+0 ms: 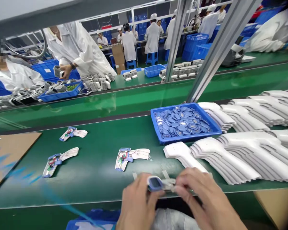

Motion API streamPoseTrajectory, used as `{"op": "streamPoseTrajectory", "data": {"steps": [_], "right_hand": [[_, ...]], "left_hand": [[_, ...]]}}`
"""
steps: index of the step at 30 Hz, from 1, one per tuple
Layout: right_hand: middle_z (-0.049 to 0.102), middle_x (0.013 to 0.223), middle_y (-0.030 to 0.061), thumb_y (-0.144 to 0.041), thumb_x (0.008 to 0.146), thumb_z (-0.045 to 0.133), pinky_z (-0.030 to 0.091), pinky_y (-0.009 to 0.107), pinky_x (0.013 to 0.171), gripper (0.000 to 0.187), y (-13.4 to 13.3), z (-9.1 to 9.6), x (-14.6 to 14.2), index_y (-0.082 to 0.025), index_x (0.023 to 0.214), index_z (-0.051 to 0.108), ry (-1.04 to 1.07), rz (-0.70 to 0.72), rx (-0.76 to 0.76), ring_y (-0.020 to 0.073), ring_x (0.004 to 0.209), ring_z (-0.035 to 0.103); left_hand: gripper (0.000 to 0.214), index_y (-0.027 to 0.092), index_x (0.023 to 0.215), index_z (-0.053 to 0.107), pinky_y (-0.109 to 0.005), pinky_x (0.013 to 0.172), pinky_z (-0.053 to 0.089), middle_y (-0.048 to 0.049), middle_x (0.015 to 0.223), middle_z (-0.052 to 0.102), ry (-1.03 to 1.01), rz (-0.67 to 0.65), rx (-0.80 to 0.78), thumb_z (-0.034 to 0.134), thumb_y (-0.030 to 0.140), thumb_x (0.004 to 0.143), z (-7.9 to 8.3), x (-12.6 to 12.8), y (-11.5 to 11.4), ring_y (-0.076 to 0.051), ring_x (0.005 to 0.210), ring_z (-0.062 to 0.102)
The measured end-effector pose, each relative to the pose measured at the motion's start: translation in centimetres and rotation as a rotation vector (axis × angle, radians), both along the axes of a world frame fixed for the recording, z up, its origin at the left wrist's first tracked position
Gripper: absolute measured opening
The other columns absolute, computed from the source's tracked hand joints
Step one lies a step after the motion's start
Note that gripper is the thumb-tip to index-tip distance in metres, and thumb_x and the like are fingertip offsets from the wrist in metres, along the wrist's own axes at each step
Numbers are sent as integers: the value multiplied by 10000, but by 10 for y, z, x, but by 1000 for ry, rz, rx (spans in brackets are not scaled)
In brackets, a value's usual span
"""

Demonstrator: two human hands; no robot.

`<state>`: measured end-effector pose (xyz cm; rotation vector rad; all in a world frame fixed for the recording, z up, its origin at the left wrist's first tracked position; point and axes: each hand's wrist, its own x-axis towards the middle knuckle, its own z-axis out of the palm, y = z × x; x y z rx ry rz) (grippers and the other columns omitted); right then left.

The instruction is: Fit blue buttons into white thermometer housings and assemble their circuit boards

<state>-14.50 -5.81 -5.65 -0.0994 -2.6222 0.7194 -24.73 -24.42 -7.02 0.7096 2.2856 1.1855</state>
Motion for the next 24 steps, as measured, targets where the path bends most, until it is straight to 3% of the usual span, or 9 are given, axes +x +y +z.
{"op": "streamPoseTrajectory", "data": {"steps": [4, 7, 11, 16, 21, 24], "right_hand": [[578, 726, 0, -235, 1064, 367, 302, 356, 662, 319, 8, -37, -7, -214, 788, 527, 15, -167, 379, 182, 664, 548], [607, 774, 29, -165, 1047, 339, 312, 363, 672, 297, 8, -59, -17, -193, 857, 564, -14, -183, 554, 207, 697, 578], [671, 1014, 60, -199, 1033, 412, 373, 360, 704, 180, -7, -46, -49, -185, 1098, 580, 6, -109, 450, 228, 852, 623], [683, 1010, 46, -212, 1015, 486, 440, 374, 730, 125, -22, -24, -84, -197, 1055, 604, 35, -89, 343, 223, 852, 639], [689, 1079, 121, -295, 1033, 444, 501, 413, 805, 254, 5, -30, -53, -150, 1126, 631, -4, -99, 386, 261, 933, 652], [656, 1146, 206, -479, 1024, 399, 494, 465, 759, 454, 32, -40, -17, -129, 1211, 619, -105, -285, 534, 346, 970, 637]], "left_hand": [[436, 183, 1072, 654, -286, 722, 459, -49, 872, 667, -319, 423, 165, 679, 573, 879, 0, -27, -33, -203, 773, 597], [607, 153, 1135, 643, -260, 678, 466, -53, 821, 655, -541, 556, 234, 744, 651, 802, -2, -43, -54, -196, 758, 594], [566, 147, 1097, 673, -249, 727, 484, -81, 918, 679, -576, 548, 296, 794, 603, 786, -1, -48, -68, -180, 790, 586], [543, 161, 1133, 683, -270, 749, 514, -80, 918, 669, -597, 513, 322, 751, 607, 830, 7, -44, -81, -195, 808, 598], [483, 139, 1048, 692, -275, 746, 522, -76, 870, 666, -587, 444, 335, 764, 567, 836, 6, -40, -85, -176, 763, 586], [496, 136, 1062, 679, -287, 773, 534, -88, 942, 676, -647, 367, 400, 809, 538, 802, 0, -36, -77, -183, 808, 611]]}}
